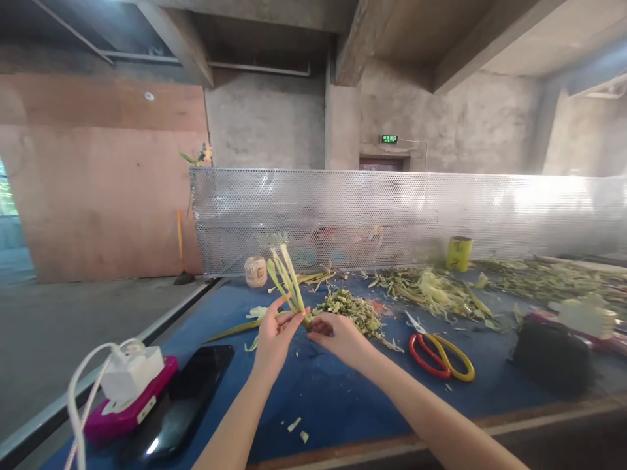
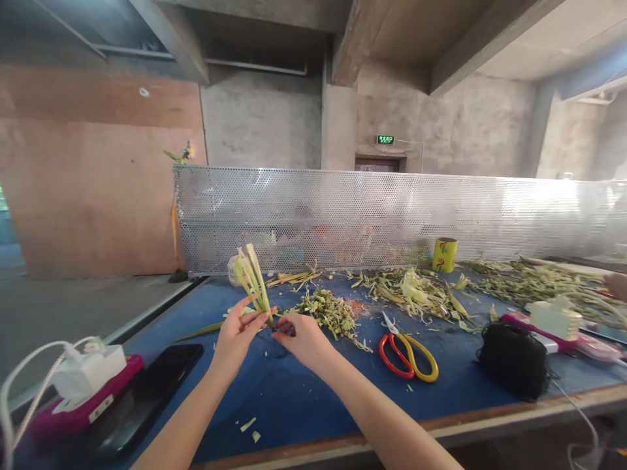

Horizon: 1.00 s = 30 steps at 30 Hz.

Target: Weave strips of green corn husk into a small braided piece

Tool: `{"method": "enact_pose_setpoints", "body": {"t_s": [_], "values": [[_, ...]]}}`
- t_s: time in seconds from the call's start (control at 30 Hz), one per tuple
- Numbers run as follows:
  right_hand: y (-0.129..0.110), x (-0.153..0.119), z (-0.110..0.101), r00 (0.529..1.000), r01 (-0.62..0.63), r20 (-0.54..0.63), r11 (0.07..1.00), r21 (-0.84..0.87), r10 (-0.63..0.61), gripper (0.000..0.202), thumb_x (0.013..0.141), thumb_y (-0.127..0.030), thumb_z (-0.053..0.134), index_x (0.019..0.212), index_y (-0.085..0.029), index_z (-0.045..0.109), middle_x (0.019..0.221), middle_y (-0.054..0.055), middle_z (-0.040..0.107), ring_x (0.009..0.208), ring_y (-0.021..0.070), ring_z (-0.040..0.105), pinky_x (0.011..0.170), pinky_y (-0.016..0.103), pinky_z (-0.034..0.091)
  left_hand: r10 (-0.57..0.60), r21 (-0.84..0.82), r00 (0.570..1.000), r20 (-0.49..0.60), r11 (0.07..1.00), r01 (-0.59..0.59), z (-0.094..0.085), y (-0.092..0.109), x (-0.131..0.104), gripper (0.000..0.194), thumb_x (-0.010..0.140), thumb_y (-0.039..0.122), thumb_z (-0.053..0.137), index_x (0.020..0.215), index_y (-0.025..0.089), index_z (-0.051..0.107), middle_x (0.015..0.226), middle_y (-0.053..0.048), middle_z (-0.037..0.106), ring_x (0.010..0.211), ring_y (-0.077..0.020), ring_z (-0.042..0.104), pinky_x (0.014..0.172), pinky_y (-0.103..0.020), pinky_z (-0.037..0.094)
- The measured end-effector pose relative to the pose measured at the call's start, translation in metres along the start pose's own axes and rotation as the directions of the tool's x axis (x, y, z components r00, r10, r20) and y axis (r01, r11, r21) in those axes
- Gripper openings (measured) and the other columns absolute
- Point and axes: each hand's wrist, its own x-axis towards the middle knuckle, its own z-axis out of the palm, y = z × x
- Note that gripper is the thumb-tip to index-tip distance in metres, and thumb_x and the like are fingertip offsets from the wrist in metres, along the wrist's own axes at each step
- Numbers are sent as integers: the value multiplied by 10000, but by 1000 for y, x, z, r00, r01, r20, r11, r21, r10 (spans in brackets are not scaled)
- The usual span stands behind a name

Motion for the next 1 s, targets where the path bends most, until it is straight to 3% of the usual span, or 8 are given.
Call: {"method": "enact_pose_setpoints", "body": {"t_s": [0.13, 0.27, 0.37, 0.47, 0.63, 0.8, 0.9, 1.0], "values": [[-3, 17, 10, 995, 80, 48, 992, 98, -85, 110, 687, -227, 571, 611, -148, 581, 541, -22, 519, 517, 90, 441, 525, 214, 358, 5, -40, 1000, -29, 999, -6, -1, 0, 1, 554, 695, 259, 620, 1180, 151, 376, 824, -87, 696, 916, -222, 613, 818, -354, 446], [6, 25, 17, 993, 109, 16, 953, 284, -119, 116, 671, -231, 578, 602, -139, 562, 572, -23, 509, 545, 82, 432, 540, 209, 354, 11, -67, 999, -44, 998, -14, -1, -1, 2, 547, 684, 245, 632, 1162, 149, 384, 838, -85, 696, 942, -224, 603, 845, -355, 442], [14, 26, 15, 992, 10, 104, 879, 477, -68, 188, 637, -310, 630, 642, -138, 555, 560, -37, 484, 492, 59, 382, 474, 192, 312, 1, -60, 999, -48, 998, -4, 1, -1, 2, 538, 676, 251, 640, 1146, 151, 399, 834, -83, 697, 942, -241, 602, 827, -363, 453], [16, 23, 7, 968, -131, 252, 833, 537, -10, 279, 625, -396, 645, 645, -134, 551, 505, -60, 432, 425, 32, 292, 413, 183, 229, 4, -47, 999, -47, 999, -6, 3, -2, 3, 538, 680, 259, 638, 1151, 155, 397, 818, -83, 699, 952, -254, 596, 771, -346, 471], [13, 18, -4, 933, -199, 359, 784, 588, -33, 284, 649, -410, 623, 644, -135, 553, 596, -29, 513, 484, 44, 368, 460, 183, 285, 10, -26, 999, -48, 1000, -11, 4, -5, 3, 556, 693, 268, 632, 1178, 166, 379, 819, -76, 700, 924, -236, 610, 691, -286, 468], [16, 20, -2, 968, -7, 232, 906, 423, -101, 94, 706, -217, 542, 680, -134, 578, 609, -22, 537, 524, 69, 426, 527, 199, 334, 13, 11, 1000, -17, 1000, -12, 6, -1, 1, 522, 695, 270, 630, 1156, 154, 415, 838, -87, 698, 938, -231, 603, 703, -277, 466], [19, 19, 3, 980, 150, 105, 976, 159, -168, 116, 696, -115, 479, 680, -144, 591, 620, -8, 556, 563, 96, 461, 563, 214, 355, 13, 44, 1000, 25, 999, -14, 7, 1, 0, 501, 677, 276, 641, 1121, 152, 442, 878, -97, 691, 949, -243, 597, 750, -310, 474], [20, 17, 6, 956, 292, 34, 953, -84, -290, 157, 693, -72, 456, 678, -148, 593, 682, 27, 590, 687, 139, 499, 661, 246, 368, 16, 57, 1000, 20, 998, -17, 7, 0, -1, 520, 659, 269, 655, 1115, 154, 433, 852, -88, 695, 933, -235, 605, 805, -339, 463]]}}
